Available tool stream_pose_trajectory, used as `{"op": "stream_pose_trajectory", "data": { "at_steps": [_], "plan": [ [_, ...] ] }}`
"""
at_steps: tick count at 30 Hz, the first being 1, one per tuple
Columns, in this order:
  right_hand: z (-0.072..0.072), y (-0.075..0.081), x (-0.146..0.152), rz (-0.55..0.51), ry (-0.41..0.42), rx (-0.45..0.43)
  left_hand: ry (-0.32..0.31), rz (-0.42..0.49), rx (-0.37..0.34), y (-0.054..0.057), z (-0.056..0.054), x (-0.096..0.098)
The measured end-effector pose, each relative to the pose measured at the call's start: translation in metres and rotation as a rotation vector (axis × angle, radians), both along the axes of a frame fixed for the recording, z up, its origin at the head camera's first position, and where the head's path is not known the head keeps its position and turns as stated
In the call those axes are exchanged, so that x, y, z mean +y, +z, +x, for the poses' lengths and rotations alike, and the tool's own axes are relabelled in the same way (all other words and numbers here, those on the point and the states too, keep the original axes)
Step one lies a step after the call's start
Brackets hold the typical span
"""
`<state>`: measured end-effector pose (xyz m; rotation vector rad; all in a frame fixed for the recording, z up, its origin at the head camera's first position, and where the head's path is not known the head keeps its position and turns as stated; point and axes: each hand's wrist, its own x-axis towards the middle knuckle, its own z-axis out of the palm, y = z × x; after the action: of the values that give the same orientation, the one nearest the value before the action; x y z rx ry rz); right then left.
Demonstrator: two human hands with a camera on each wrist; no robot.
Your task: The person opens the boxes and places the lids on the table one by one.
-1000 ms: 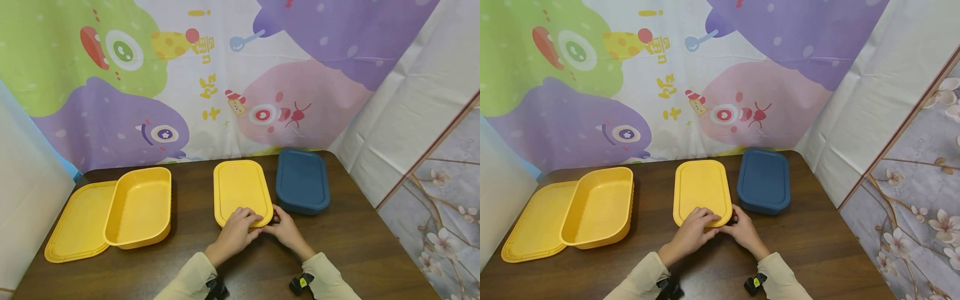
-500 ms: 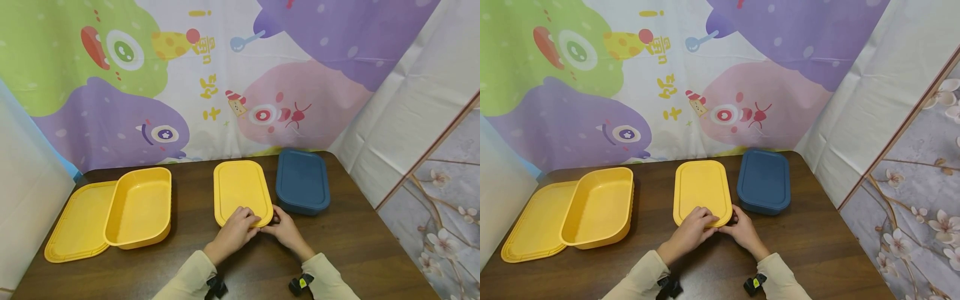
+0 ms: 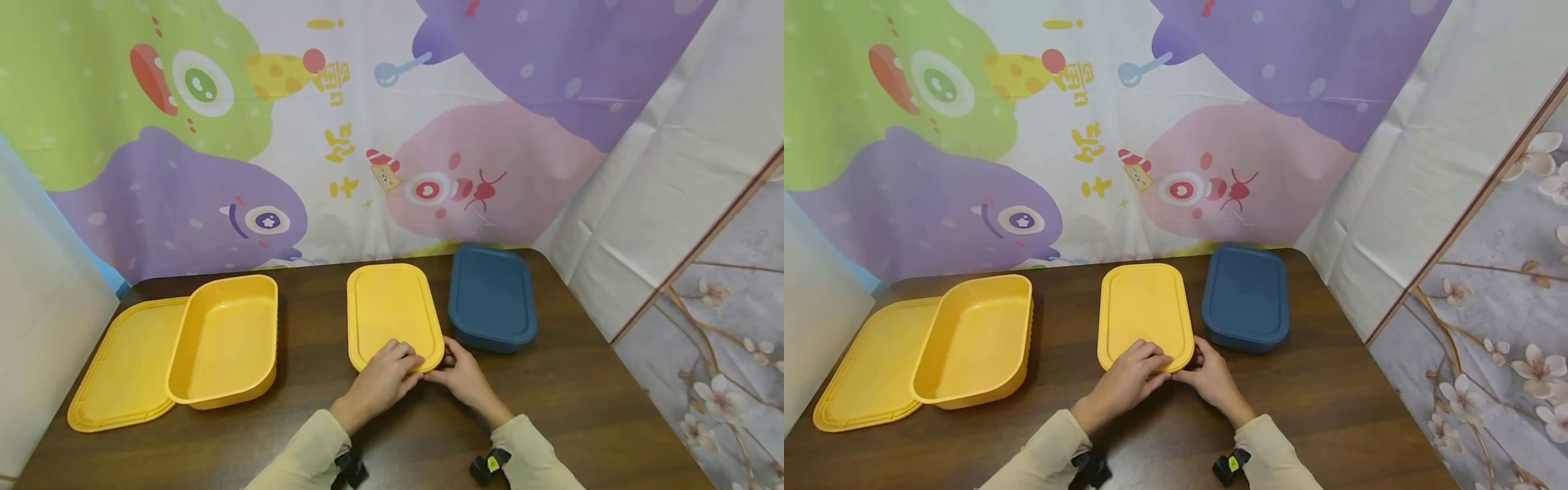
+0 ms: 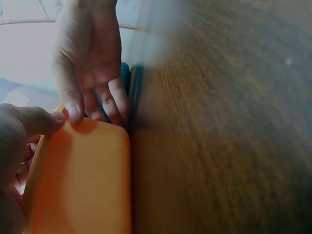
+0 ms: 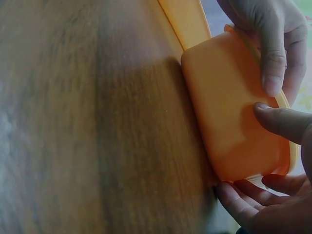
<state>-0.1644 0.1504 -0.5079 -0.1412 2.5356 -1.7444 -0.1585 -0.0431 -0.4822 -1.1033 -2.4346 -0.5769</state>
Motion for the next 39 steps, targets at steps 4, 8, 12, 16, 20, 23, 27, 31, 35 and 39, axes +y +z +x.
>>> {"op": "stream_pose_trajectory", "data": {
  "at_steps": [4,8,12,16,20,23,27,31,35,39],
  "plan": [
    [0.0,0.0003,0.0,-0.007,0.0,-0.003,-0.005,0.009,0.022,-0.0013,-0.0007,-0.0003],
    [0.0001,0.0018,-0.0003,-0.006,-0.001,-0.01,-0.009,0.023,0.039,-0.0019,-0.0019,-0.0003],
    [0.0003,0.0024,0.0001,0.003,-0.009,-0.018,-0.01,0.034,0.033,-0.0024,-0.0024,0.0004],
    [-0.0001,0.002,0.001,0.005,-0.009,-0.022,-0.003,0.045,0.016,-0.0019,-0.0021,0.0013],
    [-0.0002,0.002,0.002,-0.002,0.001,-0.026,0.004,0.066,-0.002,-0.0009,-0.0012,0.0022],
    [0.0008,0.0026,0.0029,-0.002,0.001,-0.024,0.01,0.081,-0.001,0.0,-0.0004,0.0026],
    [0.0015,0.0024,0.0034,0.003,-0.002,-0.03,0.023,0.096,0.015,0.0018,0.0005,0.0026],
    [0.0011,0.0026,0.0036,0.011,0.0,-0.047,0.035,0.103,0.037,0.0023,0.0008,0.0028],
    [0.0014,0.0052,0.0053,0.021,0.014,-0.052,0.036,0.121,0.07,0.0013,0.0004,0.0031],
    [0.002,0.0074,0.0095,0.014,0.049,-0.041,0.026,0.156,0.121,0.0009,-0.0005,0.0035]
  ]
}}
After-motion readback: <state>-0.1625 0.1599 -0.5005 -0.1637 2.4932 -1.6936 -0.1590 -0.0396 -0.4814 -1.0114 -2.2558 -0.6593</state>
